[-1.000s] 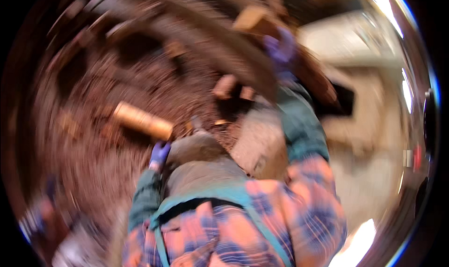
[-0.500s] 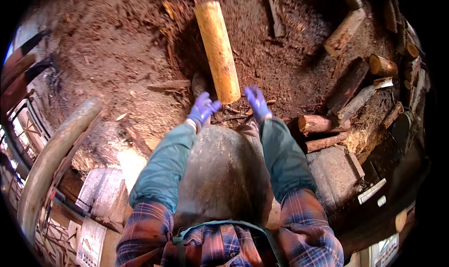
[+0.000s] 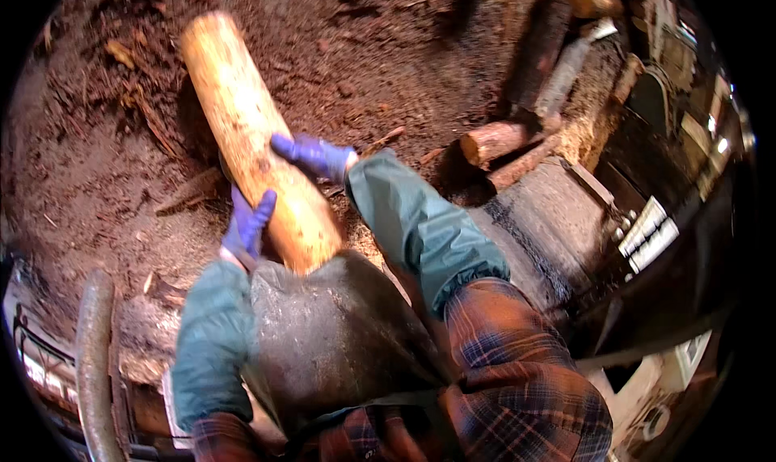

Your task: The person repeatedly picks up logs from a pile on the floor and feeds them one by one into a wood chipper. The person handles logs of varying sizes, lifting and positioning them into the machine's intake slot.

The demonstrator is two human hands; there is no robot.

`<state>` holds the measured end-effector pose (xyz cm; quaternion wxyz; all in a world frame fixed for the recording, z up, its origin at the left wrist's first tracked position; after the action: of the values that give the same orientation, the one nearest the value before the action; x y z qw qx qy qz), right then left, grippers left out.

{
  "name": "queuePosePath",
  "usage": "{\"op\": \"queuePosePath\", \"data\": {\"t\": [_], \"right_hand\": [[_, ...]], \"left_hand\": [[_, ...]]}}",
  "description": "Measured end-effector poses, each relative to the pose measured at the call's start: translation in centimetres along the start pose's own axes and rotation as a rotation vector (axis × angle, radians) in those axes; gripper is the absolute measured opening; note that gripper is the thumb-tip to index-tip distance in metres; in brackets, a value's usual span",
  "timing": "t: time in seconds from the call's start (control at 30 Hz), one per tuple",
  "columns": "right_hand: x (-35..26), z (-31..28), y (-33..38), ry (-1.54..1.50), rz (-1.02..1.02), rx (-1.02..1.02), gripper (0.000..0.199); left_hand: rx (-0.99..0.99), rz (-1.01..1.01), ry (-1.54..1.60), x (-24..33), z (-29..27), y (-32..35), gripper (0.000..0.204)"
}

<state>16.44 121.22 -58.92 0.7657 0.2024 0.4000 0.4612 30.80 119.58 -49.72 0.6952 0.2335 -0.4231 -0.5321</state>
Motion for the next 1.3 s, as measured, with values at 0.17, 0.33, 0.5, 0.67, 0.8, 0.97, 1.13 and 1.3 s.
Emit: {"op": "queuePosePath", "data": {"t": [0.17, 0.33, 0.5, 0.67, 0.8, 0.97, 1.13, 1.3], "right_hand": [[-6.4, 13.1, 16.1, -0.509, 0.146, 0.039, 0.072], [-10.0, 20.9, 29.3, -0.525, 0.012, 0.048, 0.069], [-24.5, 25.6, 43.4, -0.299, -0.336, -0.036, 0.071], [-42.4, 25.3, 61.8, 0.429, -0.659, 0.245, 0.095], [-46.6, 24.0, 82.6, 0.485, -0.846, 0.382, 0.066], [-47.3, 21.2, 96.3, 0.885, -0.755, 0.766, 0.099], [-36.6, 9.5, 95.3, 1.057, -0.528, 1.167, 0.107], [-34.1, 9.9, 93.9, 0.679, -0.657, 1.063, 0.084]], "left_hand": [[0.133, -0.039, -0.021, 3.2, 10.1, 12.3, 0.079], [0.182, 0.063, -0.271, 4.6, 20.0, 24.7, 0.085], [0.195, 0.497, -0.651, 11.1, 33.5, 32.9, 0.104], [-0.016, 0.876, -0.653, 20.0, 51.8, 36.6, 0.112], [-0.942, 0.711, -0.241, 17.7, 71.1, 39.9, 0.101], [-1.004, 1.092, -1.080, 9.6, 80.3, 38.5, 0.072], [-1.476, 0.550, -1.616, -1.6, 72.5, 39.8, 0.054], [-1.034, -0.033, -1.630, 1.8, 58.2, 33.9, 0.053]]}}
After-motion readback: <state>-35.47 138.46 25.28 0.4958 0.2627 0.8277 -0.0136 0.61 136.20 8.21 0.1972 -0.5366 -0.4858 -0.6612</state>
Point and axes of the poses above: each hand's wrist, its own y-axis away from the middle knuckle, its own z-axis out of the palm, x = y × z, the point moved 7 cm from there along -y, towards the middle knuckle, and after that the axes turned 11 degrees about -x, right-handed, at the moved point
